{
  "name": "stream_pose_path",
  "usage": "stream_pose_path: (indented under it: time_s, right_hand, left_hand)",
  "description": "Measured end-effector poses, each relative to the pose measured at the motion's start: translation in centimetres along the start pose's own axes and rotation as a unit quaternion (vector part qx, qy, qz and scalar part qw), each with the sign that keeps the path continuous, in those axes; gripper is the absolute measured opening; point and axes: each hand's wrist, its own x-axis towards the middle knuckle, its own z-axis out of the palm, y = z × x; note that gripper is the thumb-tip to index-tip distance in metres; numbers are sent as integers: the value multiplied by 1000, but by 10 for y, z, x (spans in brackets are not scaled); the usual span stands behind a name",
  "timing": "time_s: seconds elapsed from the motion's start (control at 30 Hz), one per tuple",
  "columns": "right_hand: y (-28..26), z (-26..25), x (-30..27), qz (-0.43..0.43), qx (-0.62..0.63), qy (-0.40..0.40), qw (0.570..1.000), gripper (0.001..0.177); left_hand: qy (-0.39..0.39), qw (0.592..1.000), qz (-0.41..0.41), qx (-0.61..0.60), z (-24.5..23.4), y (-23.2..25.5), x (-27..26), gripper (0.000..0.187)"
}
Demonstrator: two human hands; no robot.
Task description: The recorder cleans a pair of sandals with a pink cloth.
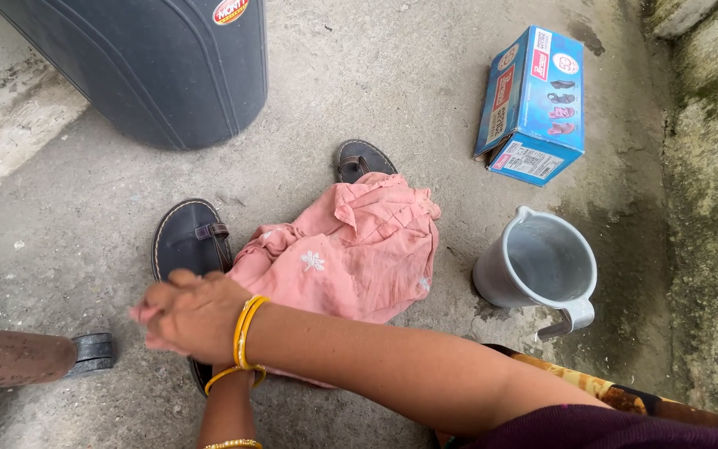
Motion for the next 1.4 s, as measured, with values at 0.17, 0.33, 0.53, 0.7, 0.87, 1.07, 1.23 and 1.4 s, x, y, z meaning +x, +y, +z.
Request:
stream_pose_path:
  time_s: [0.17, 0.33, 0.53, 0.7, 0.87, 1.07, 1.23, 1.4]
  right_hand:
    - [4, -1, -1, 27, -16, 36, 999, 17]
    - [1, -23, 2, -60, 17, -157, 986, 19]
    - [28, 1, -5, 8, 126, 76, 989, 33]
    - [63, 17, -37, 26, 166, 149, 974, 38]
    - [78, 24, -50, 128, 220, 132, 958, 42]
    - [29, 20, -47, 166, 208, 151, 952, 62]
    - [16, 39, -57, 260, 181, 164, 934, 56]
    - [22, 37, -53, 332, 215, 119, 911, 53]
  left_hand:
    - [-5, 1000, 3, 5, 55, 13, 34, 22]
    - [-4, 1000, 9, 8, 54, 15, 39, 22]
    - [-5, 1000, 14, 11, 60, 21, 35, 23]
    - [-3, 1000, 20, 14, 49, 22, 44, 24]
    - [-82, 994, 16, -70, 62, 55, 18, 21]
    - [-34, 989, -6, -143, 33, 36, 42, 21]
    - [-43, 986, 4, -162, 53, 47, 26, 22]
    - [-40, 987, 25, -157, 59, 54, 20, 29]
